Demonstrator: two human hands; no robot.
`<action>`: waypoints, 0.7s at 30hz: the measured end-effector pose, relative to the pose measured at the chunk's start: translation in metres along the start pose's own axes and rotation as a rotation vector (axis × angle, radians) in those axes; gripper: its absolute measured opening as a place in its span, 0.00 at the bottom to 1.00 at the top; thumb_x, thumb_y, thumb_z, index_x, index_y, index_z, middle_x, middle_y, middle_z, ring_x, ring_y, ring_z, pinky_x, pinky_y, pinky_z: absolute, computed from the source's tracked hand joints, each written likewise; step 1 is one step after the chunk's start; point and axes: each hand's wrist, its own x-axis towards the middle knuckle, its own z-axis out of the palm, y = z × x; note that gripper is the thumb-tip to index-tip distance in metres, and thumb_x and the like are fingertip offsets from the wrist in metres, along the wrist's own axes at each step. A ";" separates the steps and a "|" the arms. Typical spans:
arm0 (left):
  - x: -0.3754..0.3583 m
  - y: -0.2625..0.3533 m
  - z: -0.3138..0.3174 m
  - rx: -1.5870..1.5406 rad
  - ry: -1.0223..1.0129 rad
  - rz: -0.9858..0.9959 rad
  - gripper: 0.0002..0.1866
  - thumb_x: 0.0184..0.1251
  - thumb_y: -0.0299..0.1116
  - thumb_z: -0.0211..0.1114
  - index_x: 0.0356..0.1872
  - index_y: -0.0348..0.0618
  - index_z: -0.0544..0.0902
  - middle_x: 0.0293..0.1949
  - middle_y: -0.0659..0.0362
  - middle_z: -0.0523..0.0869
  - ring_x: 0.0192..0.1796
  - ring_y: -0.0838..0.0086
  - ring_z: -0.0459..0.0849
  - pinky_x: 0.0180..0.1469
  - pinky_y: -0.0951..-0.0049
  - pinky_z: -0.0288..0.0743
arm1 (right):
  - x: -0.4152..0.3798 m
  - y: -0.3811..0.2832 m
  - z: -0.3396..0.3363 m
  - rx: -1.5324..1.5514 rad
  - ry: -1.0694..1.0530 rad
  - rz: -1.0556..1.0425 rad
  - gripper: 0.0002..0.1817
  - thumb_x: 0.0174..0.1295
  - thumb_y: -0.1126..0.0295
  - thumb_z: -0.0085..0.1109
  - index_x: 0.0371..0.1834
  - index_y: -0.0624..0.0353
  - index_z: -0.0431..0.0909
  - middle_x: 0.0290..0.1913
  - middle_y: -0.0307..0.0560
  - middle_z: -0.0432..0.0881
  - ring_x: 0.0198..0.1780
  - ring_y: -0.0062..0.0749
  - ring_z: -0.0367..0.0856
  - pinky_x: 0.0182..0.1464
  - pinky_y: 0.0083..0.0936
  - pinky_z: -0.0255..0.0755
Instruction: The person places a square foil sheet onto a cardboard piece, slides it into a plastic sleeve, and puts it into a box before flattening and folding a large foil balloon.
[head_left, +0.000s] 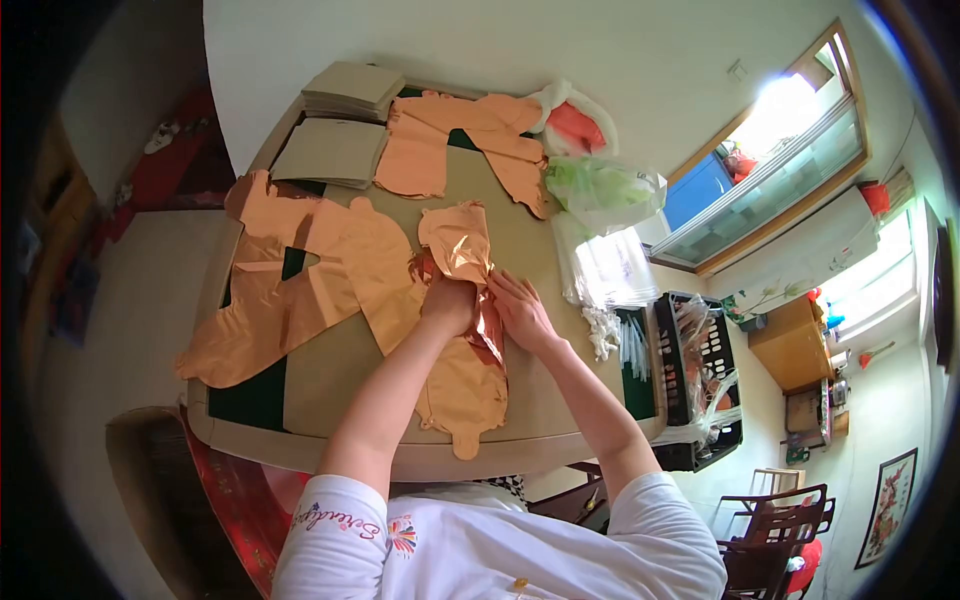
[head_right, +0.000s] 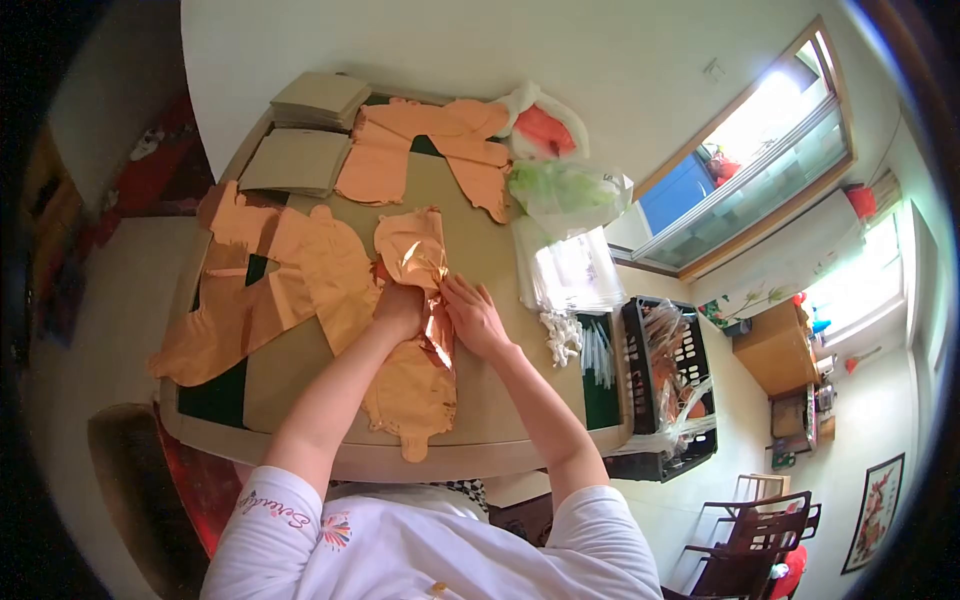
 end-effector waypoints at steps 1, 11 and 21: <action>0.001 -0.001 0.002 -0.044 0.027 -0.021 0.29 0.70 0.46 0.49 0.71 0.48 0.66 0.68 0.54 0.72 0.74 0.63 0.61 0.77 0.58 0.44 | 0.002 0.002 0.001 0.078 0.055 0.015 0.24 0.70 0.68 0.49 0.69 0.57 0.67 0.72 0.48 0.66 0.75 0.44 0.60 0.73 0.49 0.52; -0.004 0.002 0.000 0.030 0.082 0.014 0.27 0.72 0.42 0.46 0.71 0.47 0.65 0.68 0.55 0.72 0.73 0.59 0.64 0.77 0.54 0.43 | 0.012 -0.004 0.007 -0.012 0.009 -0.022 0.25 0.72 0.66 0.46 0.71 0.60 0.64 0.74 0.50 0.62 0.76 0.44 0.56 0.75 0.48 0.48; 0.003 0.000 0.006 0.055 0.116 0.039 0.24 0.70 0.41 0.48 0.64 0.46 0.72 0.65 0.52 0.75 0.70 0.62 0.67 0.75 0.52 0.45 | 0.002 -0.008 0.006 -0.056 0.042 -0.112 0.26 0.72 0.63 0.47 0.71 0.59 0.64 0.73 0.50 0.65 0.75 0.41 0.59 0.74 0.47 0.52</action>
